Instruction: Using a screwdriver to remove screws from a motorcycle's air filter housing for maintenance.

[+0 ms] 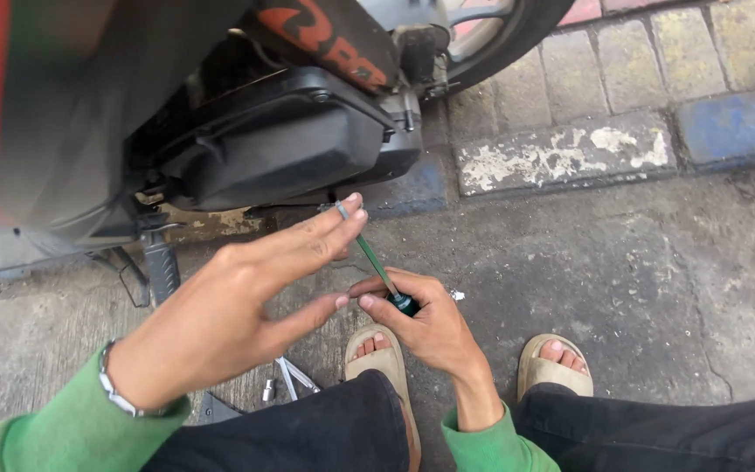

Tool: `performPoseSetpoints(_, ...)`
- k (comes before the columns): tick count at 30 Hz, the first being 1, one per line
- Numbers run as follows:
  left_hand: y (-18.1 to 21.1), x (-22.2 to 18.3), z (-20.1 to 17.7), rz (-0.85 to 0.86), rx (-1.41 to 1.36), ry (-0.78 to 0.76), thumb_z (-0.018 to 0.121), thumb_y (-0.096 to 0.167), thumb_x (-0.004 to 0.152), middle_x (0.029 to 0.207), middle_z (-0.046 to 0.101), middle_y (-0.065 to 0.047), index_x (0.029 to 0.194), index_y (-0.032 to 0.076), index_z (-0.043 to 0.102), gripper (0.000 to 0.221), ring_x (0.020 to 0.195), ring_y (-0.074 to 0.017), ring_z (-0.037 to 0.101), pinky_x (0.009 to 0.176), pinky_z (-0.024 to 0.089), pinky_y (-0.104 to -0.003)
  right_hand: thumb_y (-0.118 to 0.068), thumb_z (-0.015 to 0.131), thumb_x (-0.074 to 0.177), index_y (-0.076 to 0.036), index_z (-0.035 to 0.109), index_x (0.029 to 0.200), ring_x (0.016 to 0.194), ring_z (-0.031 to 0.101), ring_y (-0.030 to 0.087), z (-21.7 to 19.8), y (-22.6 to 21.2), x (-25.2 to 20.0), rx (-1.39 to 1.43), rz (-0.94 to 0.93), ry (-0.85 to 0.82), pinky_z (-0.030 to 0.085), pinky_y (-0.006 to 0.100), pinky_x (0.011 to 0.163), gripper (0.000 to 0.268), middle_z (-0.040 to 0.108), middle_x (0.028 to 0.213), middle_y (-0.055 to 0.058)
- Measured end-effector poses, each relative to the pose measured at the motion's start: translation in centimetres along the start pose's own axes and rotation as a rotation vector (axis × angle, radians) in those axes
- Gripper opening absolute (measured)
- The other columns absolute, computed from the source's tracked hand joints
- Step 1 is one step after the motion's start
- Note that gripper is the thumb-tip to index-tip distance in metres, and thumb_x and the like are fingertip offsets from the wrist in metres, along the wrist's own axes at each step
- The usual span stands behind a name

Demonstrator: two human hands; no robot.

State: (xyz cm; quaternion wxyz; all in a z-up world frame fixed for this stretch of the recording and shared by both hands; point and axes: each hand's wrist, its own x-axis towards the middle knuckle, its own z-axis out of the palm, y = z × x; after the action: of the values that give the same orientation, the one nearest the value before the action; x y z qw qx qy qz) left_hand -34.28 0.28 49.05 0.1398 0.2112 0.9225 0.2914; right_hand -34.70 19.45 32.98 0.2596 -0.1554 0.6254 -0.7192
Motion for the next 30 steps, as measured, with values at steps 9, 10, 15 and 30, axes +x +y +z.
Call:
performPoseSetpoints(9, 0.0, 0.0, -1.1, 0.012, 0.198, 0.089, 0.066, 0.015, 0.093, 0.148, 0.051, -0.012, 0.139, 0.016, 0.055, 0.048, 0.091, -0.0185, 0.078, 0.091, 0.063, -0.041, -0.027, 0.068, 0.097, -0.008, 0.079, 0.104, 0.083, 0.069, 0.019, -1.1, 1.8, 0.4, 0.005, -0.201, 0.061, 0.057, 0.035, 0.077, 0.023, 0.073, 0.093, 0.005)
performPoseSetpoints(10, -0.1, 0.1, -1.3, 0.048, 0.281, 0.241, 0.068, 0.006, 0.092, 0.125, 0.073, -0.016, 0.124, 0.004, 0.07, 0.032, 0.113, -0.0246, 0.071, 0.106, 0.056, -0.039, -0.029, 0.068, 0.096, -0.009, 0.079, 0.104, 0.08, 0.068, 0.02, -1.1, 1.9, 0.4, 0.012, -0.184, 0.071, 0.057, 0.037, 0.074, 0.025, 0.073, 0.092, 0.004)
performPoseSetpoints(15, -8.6, 2.3, 0.5, -0.133, 0.725, 0.483, 0.081, 0.055, 0.089, 0.153, 0.031, -0.029, 0.152, -0.006, 0.031, 0.101, 0.142, -0.0458, 0.04, 0.115, 0.037, -0.059, -0.026, 0.067, 0.098, -0.007, 0.08, 0.106, 0.065, 0.05, 0.013, -0.7, 2.1, 0.3, -0.027, -0.215, 0.062, 0.042, 0.032, 0.065, 0.024, 0.054, 0.069, -0.001)
performPoseSetpoints(30, -16.2, 8.5, -2.6, -0.019, 0.636, 0.616, 0.095, 0.07, 0.076, 0.131, 0.062, -0.033, 0.139, -0.009, 0.047, 0.112, 0.122, -0.0506, 0.061, 0.107, 0.046, -0.053, -0.025, 0.07, 0.095, -0.008, 0.083, 0.097, 0.068, 0.051, 0.011, -1.6, 5.1, 2.3, -0.071, -0.128, 0.155, 0.047, 0.031, 0.079, 0.022, 0.069, 0.075, -0.001)
